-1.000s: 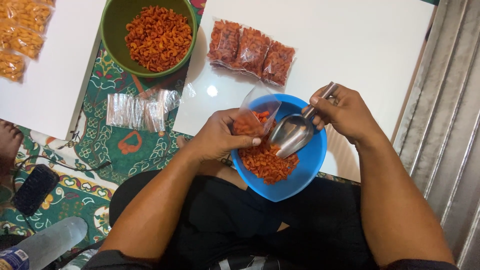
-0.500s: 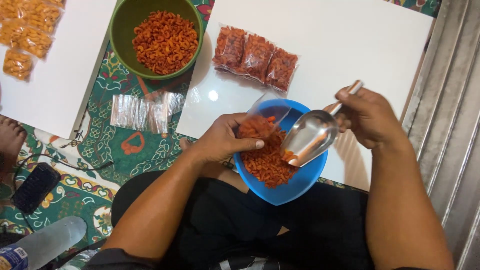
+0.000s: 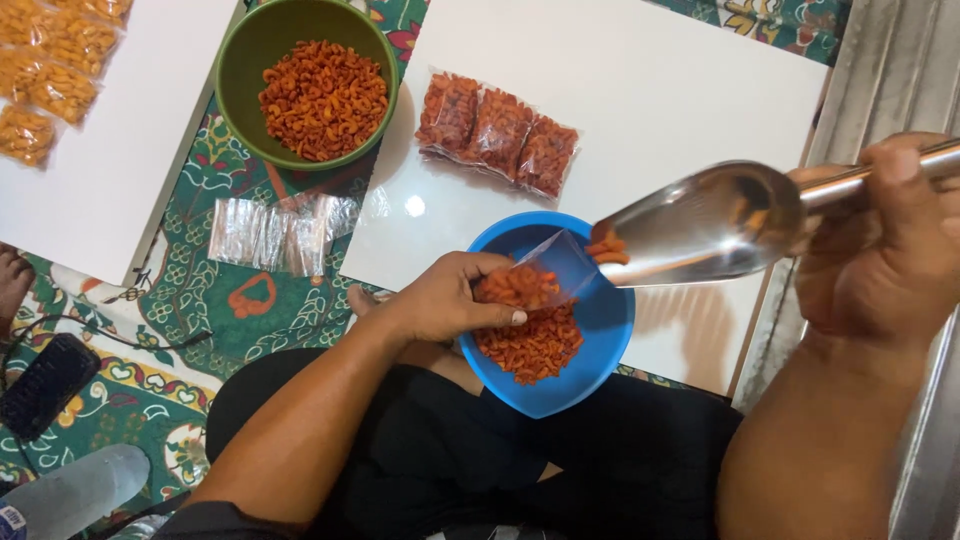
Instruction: Manually scooping snacks from a bowl into small plastic bags for packaging at an efficient pace.
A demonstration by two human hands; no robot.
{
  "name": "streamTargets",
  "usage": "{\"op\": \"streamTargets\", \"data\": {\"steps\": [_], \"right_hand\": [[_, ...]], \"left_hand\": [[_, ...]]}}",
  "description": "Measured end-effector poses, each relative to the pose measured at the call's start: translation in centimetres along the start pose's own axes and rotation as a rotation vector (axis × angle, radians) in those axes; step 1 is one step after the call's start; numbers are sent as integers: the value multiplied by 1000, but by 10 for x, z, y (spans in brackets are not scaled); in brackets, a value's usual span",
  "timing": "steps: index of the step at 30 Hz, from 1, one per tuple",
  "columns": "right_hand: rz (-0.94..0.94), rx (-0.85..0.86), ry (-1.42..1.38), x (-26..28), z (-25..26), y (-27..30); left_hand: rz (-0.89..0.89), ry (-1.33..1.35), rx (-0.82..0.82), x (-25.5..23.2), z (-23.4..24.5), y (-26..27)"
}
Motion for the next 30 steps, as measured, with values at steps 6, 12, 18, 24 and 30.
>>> {"op": "streamTargets", "data": {"steps": [6,12,18,24,30], "right_hand": [[296,211,205,31,-41,17],[139,-48,39,-9,9,2],[-117,180,451,-80,-42,16],[-11,269,507,-99,-92,35],[-14,291,303,-115,-100,28]], "left_hand": [[32,-36,-7,1,1,1],[-1,-21,2,-6,2,0],[-92,90,-40,-8,11,0],[-241,226,-84,-4,17,2],[-293,259,-126,5,30,2]]}}
Point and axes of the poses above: each hand's wrist, its own y-axis away from the middle knuckle, its own z-axis out of the back of the hand, x = y × z, the point moved 10 cm from there along -y, towards the middle knuckle, and after that the axes turned 3 degrees about z, right-handed, at the moved point
